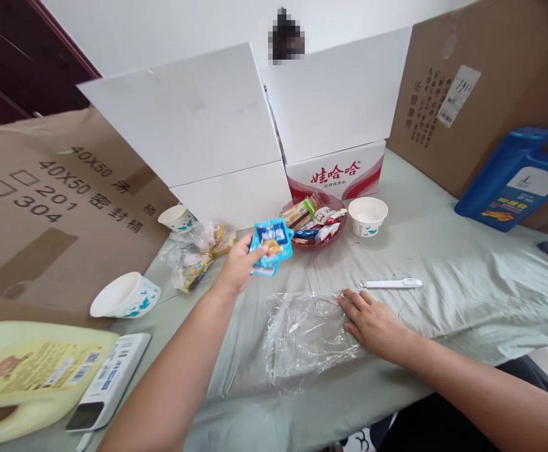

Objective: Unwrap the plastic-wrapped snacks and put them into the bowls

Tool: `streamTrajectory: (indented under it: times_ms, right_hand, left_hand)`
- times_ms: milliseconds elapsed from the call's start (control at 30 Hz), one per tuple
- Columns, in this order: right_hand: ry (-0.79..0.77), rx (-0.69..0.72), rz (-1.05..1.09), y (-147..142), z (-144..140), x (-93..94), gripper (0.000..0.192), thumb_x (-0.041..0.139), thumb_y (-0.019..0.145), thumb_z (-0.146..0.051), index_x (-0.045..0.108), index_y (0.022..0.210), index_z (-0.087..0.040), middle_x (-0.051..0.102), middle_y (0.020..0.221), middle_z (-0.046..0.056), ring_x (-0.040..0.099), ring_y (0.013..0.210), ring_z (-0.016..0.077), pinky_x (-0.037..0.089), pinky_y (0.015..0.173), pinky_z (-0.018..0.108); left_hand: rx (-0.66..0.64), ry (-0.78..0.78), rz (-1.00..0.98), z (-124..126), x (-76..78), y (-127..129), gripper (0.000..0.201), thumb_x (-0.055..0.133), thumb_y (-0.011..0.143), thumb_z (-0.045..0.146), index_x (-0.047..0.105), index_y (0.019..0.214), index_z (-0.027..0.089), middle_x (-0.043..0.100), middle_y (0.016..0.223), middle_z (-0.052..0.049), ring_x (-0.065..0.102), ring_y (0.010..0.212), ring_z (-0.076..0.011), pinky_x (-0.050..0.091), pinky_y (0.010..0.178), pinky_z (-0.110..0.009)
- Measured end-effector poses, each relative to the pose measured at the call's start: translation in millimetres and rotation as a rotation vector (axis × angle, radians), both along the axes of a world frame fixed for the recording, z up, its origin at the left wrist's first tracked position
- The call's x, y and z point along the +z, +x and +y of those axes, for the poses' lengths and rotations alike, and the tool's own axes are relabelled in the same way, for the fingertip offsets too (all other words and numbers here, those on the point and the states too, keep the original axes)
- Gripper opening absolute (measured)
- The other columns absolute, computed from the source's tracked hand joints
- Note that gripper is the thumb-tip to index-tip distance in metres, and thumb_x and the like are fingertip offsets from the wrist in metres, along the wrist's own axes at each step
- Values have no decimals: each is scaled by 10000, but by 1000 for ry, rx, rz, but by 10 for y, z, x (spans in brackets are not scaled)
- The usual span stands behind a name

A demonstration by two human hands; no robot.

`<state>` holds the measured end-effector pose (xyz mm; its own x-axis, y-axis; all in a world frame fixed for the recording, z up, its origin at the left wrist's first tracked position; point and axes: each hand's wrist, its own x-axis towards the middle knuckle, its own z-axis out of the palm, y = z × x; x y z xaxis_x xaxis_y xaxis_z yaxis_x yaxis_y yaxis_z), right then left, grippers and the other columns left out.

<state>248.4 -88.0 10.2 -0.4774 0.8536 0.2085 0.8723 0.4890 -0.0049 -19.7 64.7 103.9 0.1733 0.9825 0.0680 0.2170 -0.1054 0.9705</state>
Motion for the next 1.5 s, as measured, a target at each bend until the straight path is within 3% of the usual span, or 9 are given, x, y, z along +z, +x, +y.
streamTrajectory:
  times_ms: [167, 367, 533, 667, 767, 900, 1100, 1333, 1500]
  right_hand:
    - [-3, -5, 25, 3, -7, 0, 421, 584, 905, -287, 608, 1262, -66, 611, 1279, 198, 571, 1114, 283, 471, 932, 403]
    - [-12, -12, 80, 32, 6, -52, 428, 574, 906, -318, 597, 1273, -100, 606, 1289, 175, 578, 1080, 282, 488, 919, 419]
    - [11, 10, 113, 58, 10, -78, 439, 617, 878, -299, 593, 1262, -87, 602, 1279, 182, 580, 1055, 286, 512, 886, 417]
    - [23, 41, 159, 45, -53, -44, 326, 572, 894, -208, 607, 1208, -129, 574, 1302, 170, 563, 1084, 288, 499, 903, 437]
    - [-61, 200, 180, -22, -115, -19, 261, 513, 927, -175, 622, 1163, -168, 607, 1250, 124, 560, 1101, 247, 483, 936, 404]
    - [-125, 249, 128, -95, -126, -45, 383, 482, 927, -156, 561, 1302, -164, 574, 1339, 122, 508, 1229, 259, 452, 1003, 415]
    - [14, -250, 66, 171, 4, 62, 442, 516, 924, -398, 610, 1240, -104, 552, 1342, 221, 485, 1233, 404, 453, 940, 578]
    - [-36, 227, 250, -110, -106, 74, 349, 424, 977, -267, 590, 1256, -138, 644, 1228, 112, 552, 1167, 215, 461, 1013, 368]
    - [-162, -112, 40, -39, 20, -92, 853, 548, 819, -688, 440, 1440, -113, 414, 1499, 177, 330, 1390, 408, 303, 1106, 585]
  left_hand:
    - [26, 458, 334, 691, 193, 733, 425, 625, 772, 258, 596, 1187, 172, 680, 1170, -69, 627, 1077, -229, 470, 996, -377]
    - [-146, 322, 780, 839, -15, 1379, 520, 651, 830, 307, 506, 1294, 119, 596, 1295, -186, 553, 1210, -330, 418, 1032, -470]
    - [-44, 830, 667, 110, -104, 1162, 241, 519, 894, 208, 574, 1116, 132, 610, 1184, -161, 530, 1175, -283, 412, 1032, -469]
    - [-582, 1071, 575, -863, -396, 791, 152, 460, 903, 157, 593, 977, 164, 656, 861, -54, 604, 806, -162, 520, 747, -292]
    - [-541, 976, 868, -1276, -744, 537, 177, 459, 906, 166, 630, 949, 161, 685, 902, -78, 633, 835, -199, 527, 722, -331]
    - [-359, 731, 1079, -1305, -1019, 288, 486, 561, 897, 414, 546, 1308, 156, 544, 1377, -170, 501, 1258, -343, 400, 1043, -564]
    - [-459, 571, 1070, -1281, -1017, 186, 655, 634, 838, 489, 468, 1417, 230, 335, 1548, -146, 215, 1452, -383, 201, 1150, -619]
    - [-620, 543, 1053, -1333, -1032, 216, 726, 573, 853, 585, 351, 1486, 307, 211, 1611, -74, 62, 1487, -391, 116, 1157, -656]
    - [-515, 518, 1086, -1334, -1068, 186, 760, 653, 787, 594, 394, 1460, 354, 200, 1614, -61, 26, 1472, -452, 119, 1137, -681]
